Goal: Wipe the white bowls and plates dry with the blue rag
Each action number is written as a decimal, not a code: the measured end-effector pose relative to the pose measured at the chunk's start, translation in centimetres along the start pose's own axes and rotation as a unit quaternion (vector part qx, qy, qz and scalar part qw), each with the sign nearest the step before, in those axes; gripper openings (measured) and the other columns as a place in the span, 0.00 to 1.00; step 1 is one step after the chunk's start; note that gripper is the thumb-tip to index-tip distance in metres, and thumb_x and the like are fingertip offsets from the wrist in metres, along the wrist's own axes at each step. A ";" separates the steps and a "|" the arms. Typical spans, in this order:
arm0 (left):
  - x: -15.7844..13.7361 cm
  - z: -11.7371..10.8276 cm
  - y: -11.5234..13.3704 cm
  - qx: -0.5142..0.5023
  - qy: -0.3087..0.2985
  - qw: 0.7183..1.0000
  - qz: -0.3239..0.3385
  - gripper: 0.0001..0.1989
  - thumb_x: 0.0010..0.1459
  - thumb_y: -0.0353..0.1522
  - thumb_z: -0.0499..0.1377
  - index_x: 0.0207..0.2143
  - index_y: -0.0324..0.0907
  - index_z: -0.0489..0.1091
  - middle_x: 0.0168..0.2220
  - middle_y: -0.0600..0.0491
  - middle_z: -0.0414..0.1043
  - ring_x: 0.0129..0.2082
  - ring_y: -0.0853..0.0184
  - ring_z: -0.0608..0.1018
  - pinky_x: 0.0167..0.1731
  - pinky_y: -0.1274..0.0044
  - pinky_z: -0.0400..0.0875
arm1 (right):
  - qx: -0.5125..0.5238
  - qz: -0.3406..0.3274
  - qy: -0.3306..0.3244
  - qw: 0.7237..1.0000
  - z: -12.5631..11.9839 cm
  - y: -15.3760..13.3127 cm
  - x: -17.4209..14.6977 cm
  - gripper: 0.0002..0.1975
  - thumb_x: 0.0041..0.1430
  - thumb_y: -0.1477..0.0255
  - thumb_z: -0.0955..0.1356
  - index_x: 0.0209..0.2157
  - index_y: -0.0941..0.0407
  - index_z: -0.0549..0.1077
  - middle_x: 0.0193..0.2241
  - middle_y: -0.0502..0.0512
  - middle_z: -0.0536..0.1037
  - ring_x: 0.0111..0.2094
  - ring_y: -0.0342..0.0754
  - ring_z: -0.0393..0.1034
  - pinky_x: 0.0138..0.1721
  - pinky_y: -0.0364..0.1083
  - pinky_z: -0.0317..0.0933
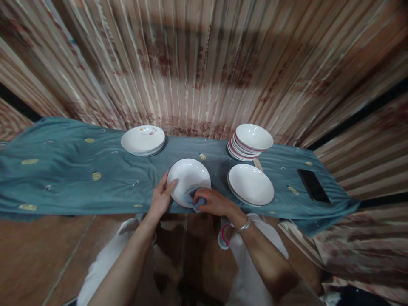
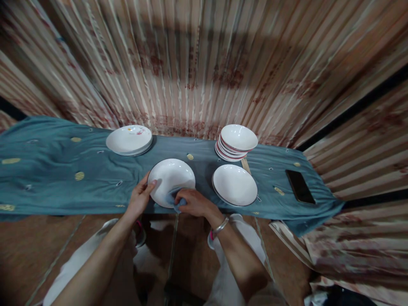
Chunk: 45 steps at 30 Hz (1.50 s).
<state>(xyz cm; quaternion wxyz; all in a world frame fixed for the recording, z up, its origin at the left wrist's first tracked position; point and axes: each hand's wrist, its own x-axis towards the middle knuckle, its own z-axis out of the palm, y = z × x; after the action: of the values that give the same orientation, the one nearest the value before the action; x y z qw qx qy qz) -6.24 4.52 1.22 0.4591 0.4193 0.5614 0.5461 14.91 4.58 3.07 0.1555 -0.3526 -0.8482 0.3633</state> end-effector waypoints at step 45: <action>-1.0 -0.3 1.2 0.005 -0.033 0.997 -0.065 0.45 0.45 0.48 0.65 0.63 0.37 0.60 0.28 0.54 0.74 0.23 0.68 0.73 0.22 0.78 0.69 | -0.060 0.050 0.288 0.955 1.5 3.4 8.4 0.27 0.57 0.80 0.60 0.59 0.63 0.63 0.62 0.67 0.63 0.65 0.53 0.54 0.67 0.55 0.47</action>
<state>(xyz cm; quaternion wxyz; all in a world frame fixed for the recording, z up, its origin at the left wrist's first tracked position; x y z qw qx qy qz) -6.38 3.54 2.42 0.5099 0.4024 0.5745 0.4981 9.84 11.45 -0.38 0.3533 -0.4924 -0.7692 0.2024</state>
